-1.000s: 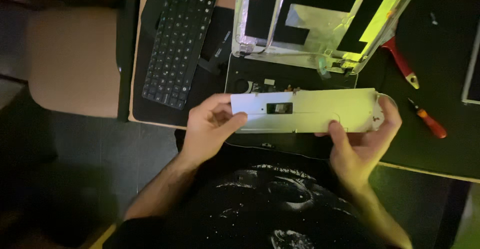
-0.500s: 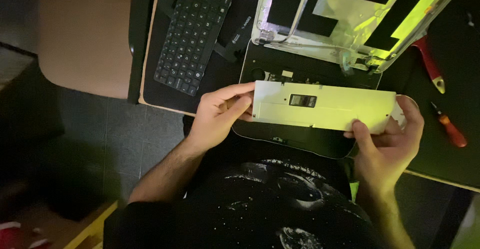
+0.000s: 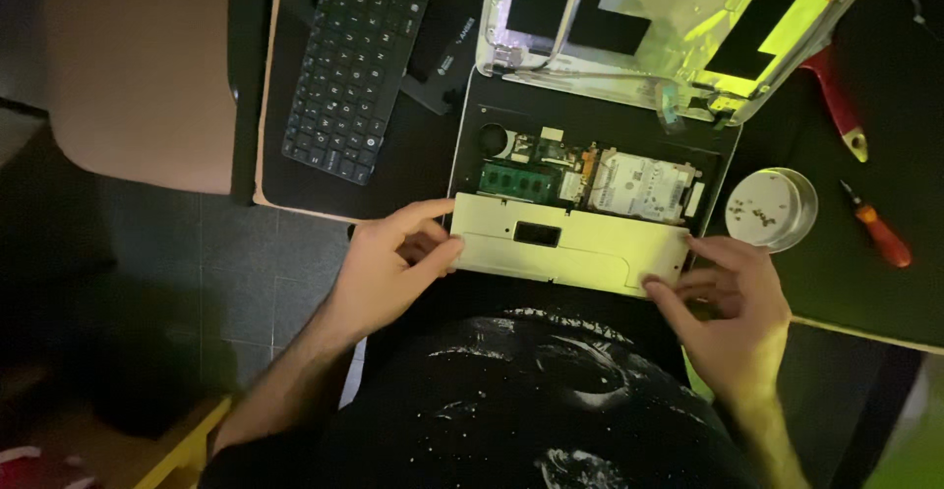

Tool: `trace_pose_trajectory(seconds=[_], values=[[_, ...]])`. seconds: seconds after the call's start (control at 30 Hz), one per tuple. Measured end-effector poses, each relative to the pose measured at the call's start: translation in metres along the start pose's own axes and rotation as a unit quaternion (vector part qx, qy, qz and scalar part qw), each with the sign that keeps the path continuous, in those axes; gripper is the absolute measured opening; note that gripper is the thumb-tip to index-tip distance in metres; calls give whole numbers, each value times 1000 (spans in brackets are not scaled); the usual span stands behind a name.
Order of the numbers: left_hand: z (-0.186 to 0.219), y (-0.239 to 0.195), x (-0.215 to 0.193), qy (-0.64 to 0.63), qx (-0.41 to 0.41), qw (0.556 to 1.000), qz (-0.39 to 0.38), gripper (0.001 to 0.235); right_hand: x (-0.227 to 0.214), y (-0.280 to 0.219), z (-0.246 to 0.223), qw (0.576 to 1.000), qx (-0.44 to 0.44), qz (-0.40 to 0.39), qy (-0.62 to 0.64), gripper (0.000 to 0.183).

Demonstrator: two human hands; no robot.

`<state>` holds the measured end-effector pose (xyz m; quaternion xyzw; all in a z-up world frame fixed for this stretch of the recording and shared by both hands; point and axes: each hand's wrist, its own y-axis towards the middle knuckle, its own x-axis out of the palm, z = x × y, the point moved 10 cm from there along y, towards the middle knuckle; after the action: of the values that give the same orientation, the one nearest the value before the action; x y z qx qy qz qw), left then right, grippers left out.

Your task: The person uses a screwdriver to remove screws from a laptop's internal hard drive assembly. They then place a metal cover plate over the drive bay and press it into place.

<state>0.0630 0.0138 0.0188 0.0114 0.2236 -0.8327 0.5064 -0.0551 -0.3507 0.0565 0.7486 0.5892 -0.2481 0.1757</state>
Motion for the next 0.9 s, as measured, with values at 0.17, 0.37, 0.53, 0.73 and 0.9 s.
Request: trace_pose_trajectory(seconds=[0.17, 0.37, 0.53, 0.73, 0.9], values=[[-8, -1, 4, 1, -17, 1000, -11, 42, 0, 1, -3, 994, -73, -55, -55, 67], [-2, 6, 5, 12, 2, 1000, -5, 47, 1, 5, -3, 979, -151, -72, -114, 59], [38, 21, 0, 116, 152, 980, 55, 46, -3, 23, -8, 969, -185, -75, -145, 60], [58, 45, 4, 199, 221, 951, 90, 45, -4, 45, -13, 965, -157, -64, -201, 57], [53, 45, 11, 350, 227, 895, 158, 44, 1, 56, -22, 954, -169, -68, -237, 49]])
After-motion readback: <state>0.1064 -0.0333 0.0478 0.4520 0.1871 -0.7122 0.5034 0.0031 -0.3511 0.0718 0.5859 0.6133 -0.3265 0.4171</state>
